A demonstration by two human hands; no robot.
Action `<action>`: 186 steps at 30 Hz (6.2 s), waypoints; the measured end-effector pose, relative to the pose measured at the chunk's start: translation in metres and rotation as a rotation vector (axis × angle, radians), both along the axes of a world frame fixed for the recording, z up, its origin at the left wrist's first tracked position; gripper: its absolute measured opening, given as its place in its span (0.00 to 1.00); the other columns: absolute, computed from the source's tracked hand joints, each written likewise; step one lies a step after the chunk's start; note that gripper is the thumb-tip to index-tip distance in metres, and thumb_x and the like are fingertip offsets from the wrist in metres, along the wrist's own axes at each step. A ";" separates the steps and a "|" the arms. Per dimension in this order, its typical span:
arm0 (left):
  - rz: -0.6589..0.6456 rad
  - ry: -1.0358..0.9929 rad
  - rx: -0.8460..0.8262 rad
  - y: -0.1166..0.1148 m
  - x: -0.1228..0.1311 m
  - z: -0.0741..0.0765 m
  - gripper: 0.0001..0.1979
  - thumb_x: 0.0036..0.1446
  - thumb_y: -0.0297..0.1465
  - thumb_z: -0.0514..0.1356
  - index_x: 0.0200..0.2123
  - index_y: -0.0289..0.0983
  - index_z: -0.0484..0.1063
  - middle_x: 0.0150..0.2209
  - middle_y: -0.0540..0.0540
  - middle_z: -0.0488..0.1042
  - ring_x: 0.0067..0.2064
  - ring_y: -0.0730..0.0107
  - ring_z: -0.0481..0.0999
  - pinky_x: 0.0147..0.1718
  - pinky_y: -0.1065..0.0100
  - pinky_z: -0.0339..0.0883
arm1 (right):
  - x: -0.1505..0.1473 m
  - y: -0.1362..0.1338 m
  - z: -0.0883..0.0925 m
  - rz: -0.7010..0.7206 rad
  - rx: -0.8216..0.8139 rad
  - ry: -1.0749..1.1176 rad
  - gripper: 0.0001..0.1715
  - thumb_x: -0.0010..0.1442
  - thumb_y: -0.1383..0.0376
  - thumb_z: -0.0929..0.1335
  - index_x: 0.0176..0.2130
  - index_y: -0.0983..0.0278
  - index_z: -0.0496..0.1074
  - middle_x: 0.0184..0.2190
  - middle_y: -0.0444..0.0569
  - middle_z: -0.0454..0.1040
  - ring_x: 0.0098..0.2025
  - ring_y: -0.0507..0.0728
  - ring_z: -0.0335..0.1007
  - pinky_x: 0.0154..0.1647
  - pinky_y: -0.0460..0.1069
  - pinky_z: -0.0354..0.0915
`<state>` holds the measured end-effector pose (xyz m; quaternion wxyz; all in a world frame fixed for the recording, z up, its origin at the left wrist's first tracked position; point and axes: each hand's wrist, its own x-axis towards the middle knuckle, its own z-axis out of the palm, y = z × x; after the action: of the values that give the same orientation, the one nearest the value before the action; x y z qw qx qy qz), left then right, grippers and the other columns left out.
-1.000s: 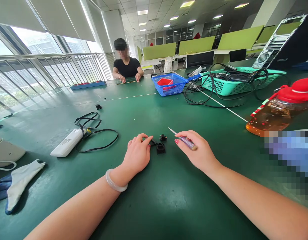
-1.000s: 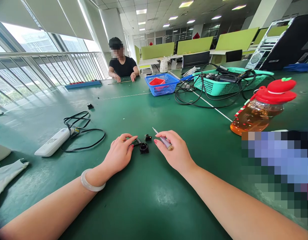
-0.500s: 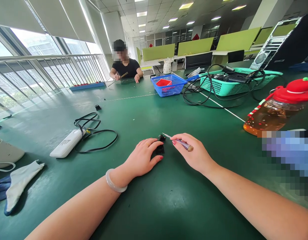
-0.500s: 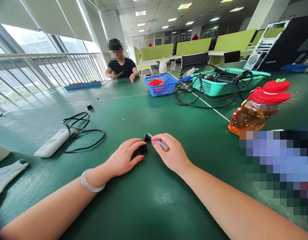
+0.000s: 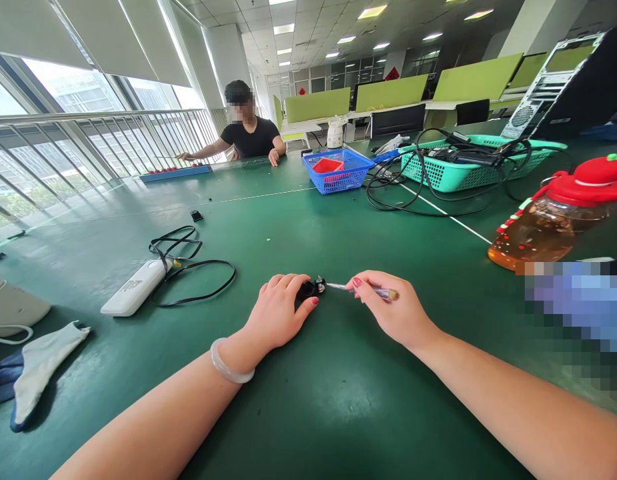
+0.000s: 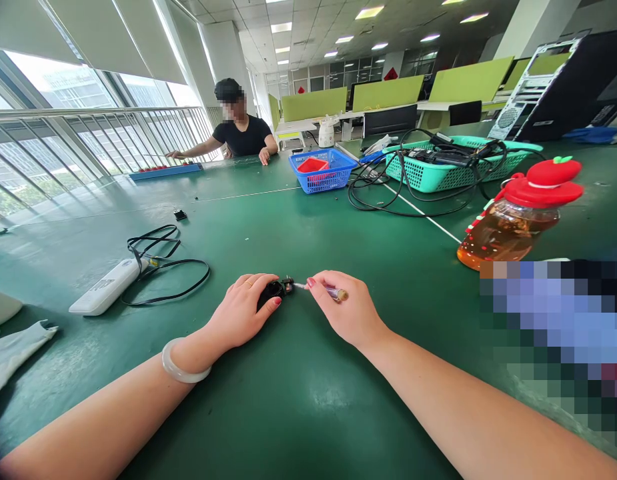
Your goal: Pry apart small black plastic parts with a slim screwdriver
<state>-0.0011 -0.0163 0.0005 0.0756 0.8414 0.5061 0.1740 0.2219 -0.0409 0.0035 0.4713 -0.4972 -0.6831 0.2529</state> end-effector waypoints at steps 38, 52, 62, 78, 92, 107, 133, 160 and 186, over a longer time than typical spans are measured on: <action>-0.018 0.153 -0.019 -0.069 -0.118 0.010 0.14 0.65 0.39 0.51 0.47 0.47 0.73 0.52 0.46 0.72 0.54 0.61 0.70 0.56 0.58 0.66 | 0.002 -0.001 0.002 -0.067 0.270 0.023 0.22 0.66 0.57 0.61 0.26 0.60 0.75 0.21 0.46 0.74 0.26 0.55 0.70 0.28 0.48 0.64; 0.625 -0.503 -0.013 -0.078 -0.214 0.020 0.31 0.43 0.53 0.63 0.44 0.38 0.74 0.43 0.42 0.79 0.44 0.54 0.78 0.49 0.53 0.72 | 0.001 -0.001 0.000 -0.110 0.238 0.011 0.21 0.64 0.56 0.62 0.26 0.60 0.76 0.20 0.45 0.73 0.26 0.55 0.71 0.28 0.48 0.65; 0.613 -0.615 0.047 -0.080 -0.229 0.018 0.30 0.39 0.55 0.64 0.39 0.40 0.70 0.45 0.39 0.78 0.45 0.55 0.79 0.49 0.53 0.73 | 0.002 0.001 -0.002 -0.099 0.212 0.005 0.23 0.65 0.55 0.61 0.26 0.61 0.75 0.20 0.45 0.73 0.25 0.55 0.70 0.26 0.47 0.64; 0.481 -0.039 -0.003 -0.085 -0.237 0.023 0.25 0.54 0.54 0.54 0.44 0.45 0.77 0.48 0.50 0.80 0.48 0.58 0.78 0.47 0.64 0.72 | 0.003 0.002 -0.001 -0.060 0.185 0.031 0.24 0.65 0.54 0.61 0.26 0.62 0.75 0.18 0.44 0.69 0.22 0.53 0.65 0.25 0.47 0.62; 0.593 0.038 0.027 -0.074 -0.258 0.010 0.37 0.65 0.48 0.34 0.47 0.37 0.79 0.54 0.38 0.76 0.51 0.54 0.76 0.53 0.54 0.67 | 0.002 0.001 0.000 -0.038 0.186 0.039 0.24 0.65 0.54 0.61 0.25 0.62 0.74 0.18 0.44 0.68 0.22 0.52 0.64 0.24 0.47 0.61; 0.618 -0.228 0.072 -0.092 -0.244 0.027 0.28 0.54 0.47 0.55 0.54 0.40 0.65 0.52 0.42 0.77 0.52 0.57 0.76 0.50 0.59 0.70 | 0.002 0.001 -0.001 -0.040 0.170 0.039 0.26 0.65 0.51 0.61 0.25 0.62 0.74 0.18 0.44 0.68 0.22 0.53 0.65 0.24 0.47 0.62; 0.488 -0.037 -0.079 -0.089 -0.239 0.024 0.30 0.49 0.54 0.59 0.50 0.43 0.75 0.50 0.47 0.78 0.47 0.57 0.77 0.35 0.70 0.71 | 0.002 0.000 0.001 -0.023 0.211 0.011 0.22 0.64 0.56 0.62 0.25 0.62 0.74 0.18 0.43 0.68 0.20 0.51 0.62 0.22 0.46 0.59; 0.330 0.200 0.128 -0.094 -0.210 0.032 0.13 0.59 0.46 0.58 0.45 0.53 0.74 0.43 0.56 0.79 0.49 0.60 0.74 0.53 0.54 0.65 | 0.002 -0.003 0.003 0.027 0.281 -0.006 0.21 0.66 0.60 0.62 0.24 0.62 0.72 0.17 0.42 0.67 0.20 0.51 0.62 0.23 0.46 0.59; -0.090 -0.082 -0.064 0.008 0.020 -0.002 0.23 0.55 0.39 0.66 0.54 0.45 0.71 0.48 0.47 0.78 0.51 0.58 0.72 0.54 0.55 0.63 | -0.003 -0.013 0.014 0.267 0.635 -0.224 0.10 0.61 0.70 0.63 0.29 0.60 0.68 0.21 0.41 0.72 0.23 0.51 0.62 0.38 0.52 0.63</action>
<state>0.0186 -0.0081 -0.0011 0.1310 0.8525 0.4697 0.1882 0.2188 -0.0537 0.0179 0.4872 -0.2573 -0.8339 0.0313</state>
